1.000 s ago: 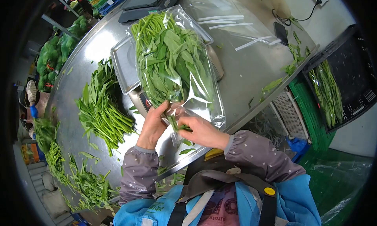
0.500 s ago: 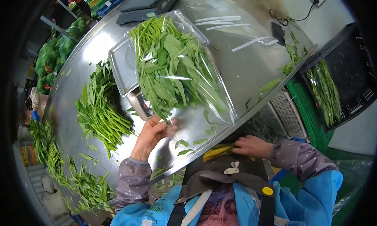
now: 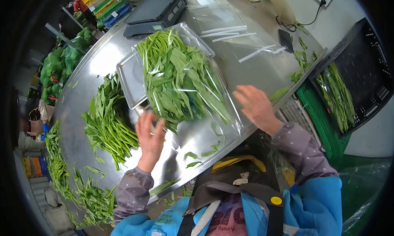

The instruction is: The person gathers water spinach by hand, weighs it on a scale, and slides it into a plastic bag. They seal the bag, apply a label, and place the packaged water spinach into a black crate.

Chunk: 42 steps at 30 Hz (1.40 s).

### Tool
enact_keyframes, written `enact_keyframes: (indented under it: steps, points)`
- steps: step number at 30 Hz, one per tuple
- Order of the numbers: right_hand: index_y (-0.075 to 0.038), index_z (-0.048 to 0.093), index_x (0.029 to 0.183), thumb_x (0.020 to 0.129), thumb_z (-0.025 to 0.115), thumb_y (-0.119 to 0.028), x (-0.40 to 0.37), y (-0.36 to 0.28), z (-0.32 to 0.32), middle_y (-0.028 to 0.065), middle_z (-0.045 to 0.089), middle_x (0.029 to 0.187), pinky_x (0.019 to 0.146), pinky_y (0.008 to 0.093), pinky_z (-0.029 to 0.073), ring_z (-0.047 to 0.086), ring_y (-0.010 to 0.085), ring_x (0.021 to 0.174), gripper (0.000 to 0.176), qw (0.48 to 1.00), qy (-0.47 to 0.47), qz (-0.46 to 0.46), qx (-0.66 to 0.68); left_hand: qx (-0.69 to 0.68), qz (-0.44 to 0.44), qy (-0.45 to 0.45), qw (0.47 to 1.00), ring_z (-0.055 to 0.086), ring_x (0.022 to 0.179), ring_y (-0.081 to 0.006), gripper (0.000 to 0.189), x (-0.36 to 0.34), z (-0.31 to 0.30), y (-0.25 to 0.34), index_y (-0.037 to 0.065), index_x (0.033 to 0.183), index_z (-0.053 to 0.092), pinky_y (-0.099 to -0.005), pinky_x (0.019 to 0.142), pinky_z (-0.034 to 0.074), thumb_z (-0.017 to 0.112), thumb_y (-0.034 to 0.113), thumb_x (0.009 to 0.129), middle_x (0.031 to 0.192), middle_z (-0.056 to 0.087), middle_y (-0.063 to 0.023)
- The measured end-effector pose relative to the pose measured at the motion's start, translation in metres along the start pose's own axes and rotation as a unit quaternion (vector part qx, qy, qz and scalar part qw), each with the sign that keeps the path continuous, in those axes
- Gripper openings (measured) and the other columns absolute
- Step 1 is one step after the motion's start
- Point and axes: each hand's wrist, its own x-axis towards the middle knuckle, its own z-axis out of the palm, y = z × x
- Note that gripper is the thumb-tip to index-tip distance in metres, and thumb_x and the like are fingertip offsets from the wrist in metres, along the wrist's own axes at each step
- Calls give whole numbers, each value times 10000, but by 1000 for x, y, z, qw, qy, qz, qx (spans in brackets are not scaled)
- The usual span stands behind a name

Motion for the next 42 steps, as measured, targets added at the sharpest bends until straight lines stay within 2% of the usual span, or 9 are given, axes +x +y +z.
enact_keyframes:
  steps: [3, 5, 7, 9, 12, 17, 19, 31, 42]
  points:
    - [-57, 531, 976, 678, 619, -48, 19, -5, 20, 99, 554, 1081, 836, 340, 435, 528, 249, 1057, 311, 985, -4, -167, 36, -53, 112, -89, 988, 461, 1158, -274, 365, 12, -2, 0, 96, 1065, 596, -432, 973, 356, 570, -17, 720, 1213, 510, -96]
    - [-53, 524, 942, 710, 613, -47, 25, -7, 36, 71, 566, 986, 796, 324, 444, 553, 223, 978, 249, 982, -18, -147, 117, -103, 165, -145, 970, 472, 1149, -272, 347, 12, 1, -6, 102, 1056, 600, -407, 996, 343, 573, -17, 731, 1172, 554, -78]
    - [-48, 516, 908, 742, 607, -45, 31, -6, 39, 44, 579, 892, 757, 307, 452, 578, 197, 899, 189, 971, -34, -126, 199, -286, 3, -162, 944, 542, 1059, -272, 311, 8, 1, -14, 95, 1042, 609, -393, 990, 353, 553, -18, 758, 1044, 624, -45]
    - [-45, 499, 859, 838, 559, -63, 37, -3, 34, -11, 519, 732, 650, 246, 435, 533, 101, 711, 67, 812, -153, 229, 515, -349, -86, -152, 921, 585, 975, -265, 203, 11, -3, -19, 48, 1028, 610, -368, 953, 388, 504, 70, 857, 981, 646, -72]
    - [-36, 485, 849, 866, 548, -83, 58, -2, 25, -20, 484, 711, 598, 212, 412, 469, 51, 656, 81, 762, -171, 272, 562, -620, -375, -123, 678, 564, 903, -138, 400, 17, -3, -28, -32, 968, 603, -270, 830, 421, 368, 293, 966, 942, 645, -89]
    - [-41, 492, 864, 843, 599, -122, 85, -16, 8, -21, 500, 684, 588, 208, 393, 463, 43, 649, 136, 745, -172, 326, 556, -644, -418, -88, 635, 587, 806, -139, 360, 23, 3, -34, -24, 959, 594, -258, 759, 450, 402, 281, 955, 914, 648, -94]
    - [-44, 516, 856, 851, 599, -150, 96, -25, 9, -23, 526, 688, 581, 206, 374, 454, 37, 647, 135, 766, -51, 294, 570, -660, -467, -61, 586, 609, 760, -160, 272, 29, -1, -34, 13, 910, 582, -247, 707, 470, 427, 234, 945, 854, 645, -95]
    - [-72, 517, 772, 846, 614, -172, 124, -28, 16, -45, 476, 639, 539, 189, 322, 419, 36, 597, 158, 653, -1, 359, 667, -727, -413, -24, 549, 555, 705, -95, 90, 62, -19, -49, 83, 825, 547, -238, 682, 470, 596, 151, 856, 777, 577, 6]
    - [-76, 516, 770, 868, 587, -195, 124, -15, 43, -19, 466, 676, 539, 200, 336, 425, 67, 603, 170, 562, 65, 329, 756, -850, -413, -10, 327, 527, 744, -111, 121, 78, -10, -64, 92, 852, 546, -279, 683, 455, 649, 140, 809, 762, 557, 13]
